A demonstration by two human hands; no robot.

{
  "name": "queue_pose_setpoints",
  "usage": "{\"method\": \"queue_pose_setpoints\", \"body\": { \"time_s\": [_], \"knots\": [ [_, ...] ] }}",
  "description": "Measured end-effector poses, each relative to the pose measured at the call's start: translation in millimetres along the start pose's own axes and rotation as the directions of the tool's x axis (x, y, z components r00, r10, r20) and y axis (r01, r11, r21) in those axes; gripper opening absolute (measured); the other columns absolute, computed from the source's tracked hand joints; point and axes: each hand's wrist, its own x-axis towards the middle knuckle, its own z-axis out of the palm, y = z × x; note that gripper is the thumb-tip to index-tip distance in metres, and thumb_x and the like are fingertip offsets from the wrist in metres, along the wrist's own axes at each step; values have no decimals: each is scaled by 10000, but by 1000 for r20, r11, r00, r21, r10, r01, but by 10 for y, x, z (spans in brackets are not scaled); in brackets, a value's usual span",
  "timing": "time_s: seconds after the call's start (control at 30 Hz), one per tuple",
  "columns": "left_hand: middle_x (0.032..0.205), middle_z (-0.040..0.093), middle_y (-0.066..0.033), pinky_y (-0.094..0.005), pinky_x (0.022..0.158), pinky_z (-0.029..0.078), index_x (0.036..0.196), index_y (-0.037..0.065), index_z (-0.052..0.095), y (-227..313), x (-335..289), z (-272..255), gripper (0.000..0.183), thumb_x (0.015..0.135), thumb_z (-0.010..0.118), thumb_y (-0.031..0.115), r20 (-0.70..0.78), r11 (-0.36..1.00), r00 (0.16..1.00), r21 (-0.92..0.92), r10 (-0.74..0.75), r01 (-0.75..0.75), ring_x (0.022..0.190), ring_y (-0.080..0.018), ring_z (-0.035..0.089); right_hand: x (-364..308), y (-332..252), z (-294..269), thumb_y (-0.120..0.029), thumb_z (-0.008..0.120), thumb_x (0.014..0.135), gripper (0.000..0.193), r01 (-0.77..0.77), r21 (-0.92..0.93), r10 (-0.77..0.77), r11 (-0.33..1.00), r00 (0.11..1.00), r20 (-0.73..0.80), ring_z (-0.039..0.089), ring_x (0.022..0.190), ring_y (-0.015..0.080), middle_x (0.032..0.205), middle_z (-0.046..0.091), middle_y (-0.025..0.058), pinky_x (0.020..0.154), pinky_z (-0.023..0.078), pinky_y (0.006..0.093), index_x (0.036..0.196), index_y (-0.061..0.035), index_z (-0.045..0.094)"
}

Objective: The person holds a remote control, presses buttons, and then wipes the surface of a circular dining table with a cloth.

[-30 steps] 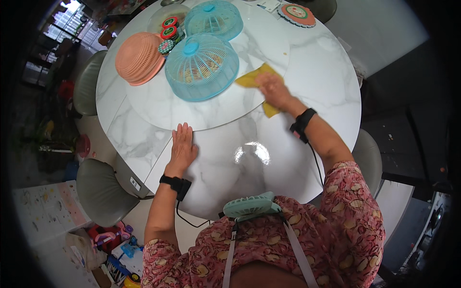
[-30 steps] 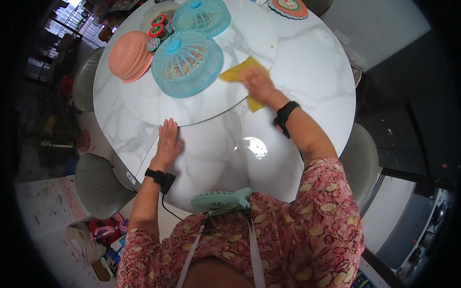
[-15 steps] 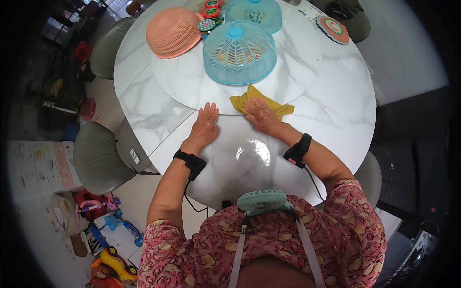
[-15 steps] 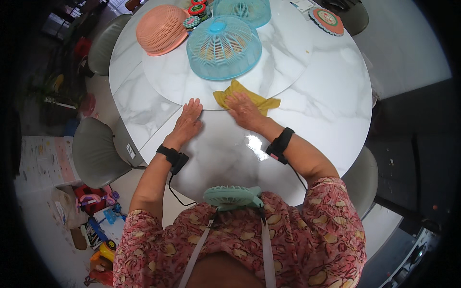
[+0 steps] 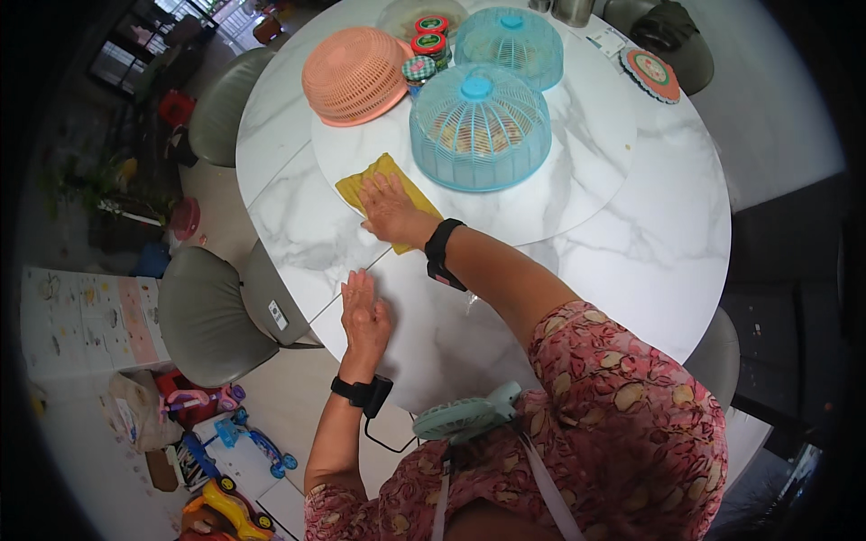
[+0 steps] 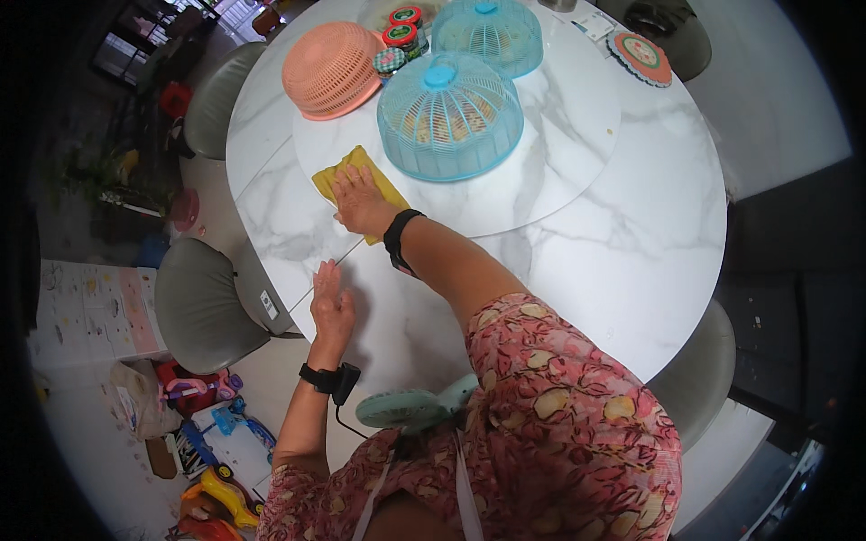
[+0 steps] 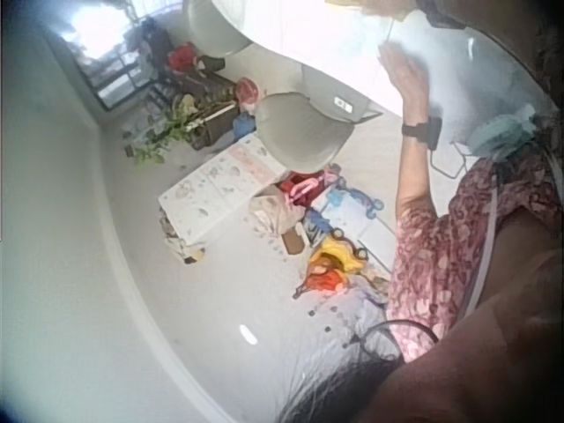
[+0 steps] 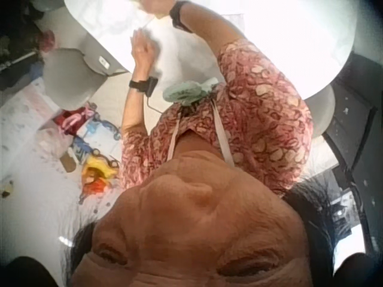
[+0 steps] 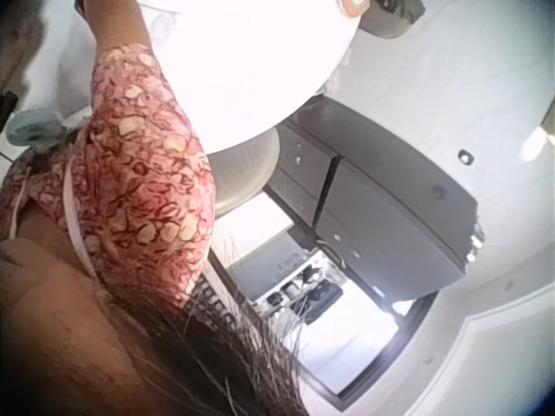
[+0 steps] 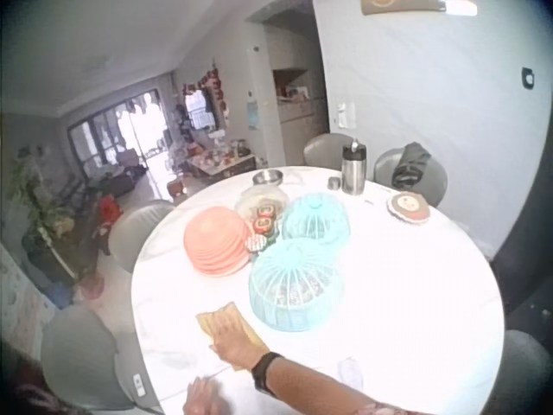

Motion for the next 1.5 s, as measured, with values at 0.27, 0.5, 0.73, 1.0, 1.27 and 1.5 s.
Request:
{"method": "queue_pose_setpoints", "body": {
  "time_s": [0.27,0.5,0.73,1.0,1.27,1.5],
  "knots": [
    [1295,398,-286,-498,1055,207,1205,-104,435,175,323,197,490,730,515,-16,84,994,991,-45,102,-98,1253,-435,316,-1451,557,-621,-144,575,748,482,157,-66,-163,985,981,-103,393,1187,350,1256,456,158,1045,238,480,1185,27,465],
    [1395,250,-271,-490,1083,112,1302,-88,308,255,720,760,565,849,531,166,286,979,939,20,190,-204,1321,-418,172,-2257,1623,-1713,-243,420,904,440,-378,-290,373,879,925,-75,285,1273,364,1353,377,157,1073,173,453,1290,-31,412],
    [1423,162,-280,-490,1088,63,1344,-78,233,204,870,850,613,904,453,285,385,980,912,82,139,-184,1335,-425,97,-2130,1084,-1250,-192,564,787,461,-186,-228,118,956,953,-279,417,1146,366,1137,525,162,1017,275,473,1206,-24,472],
    [1444,145,-243,-447,1098,30,1367,-61,204,-258,1156,535,666,933,320,430,470,945,883,291,-3,-152,1353,-374,73,-1583,312,-846,-160,596,748,383,87,-5,-85,996,958,-274,432,1114,311,1136,527,113,959,321,463,1089,1,535],
    [1373,266,-303,-520,1070,99,1319,-85,297,-181,810,432,636,913,430,385,409,947,908,245,94,-209,1306,-439,192,-1641,1437,-1166,-156,522,787,238,-257,-44,224,965,905,-361,520,984,293,1054,565,103,836,445,374,1005,-92,595],
    [1390,227,-298,-528,1062,156,1323,-64,295,450,605,637,626,852,557,255,391,910,854,85,343,-405,1306,-451,179,-1892,2307,-1695,-417,359,890,509,-629,-378,589,679,774,-232,278,1271,361,1387,339,134,1033,191,476,1295,-116,425]
  ]
}}
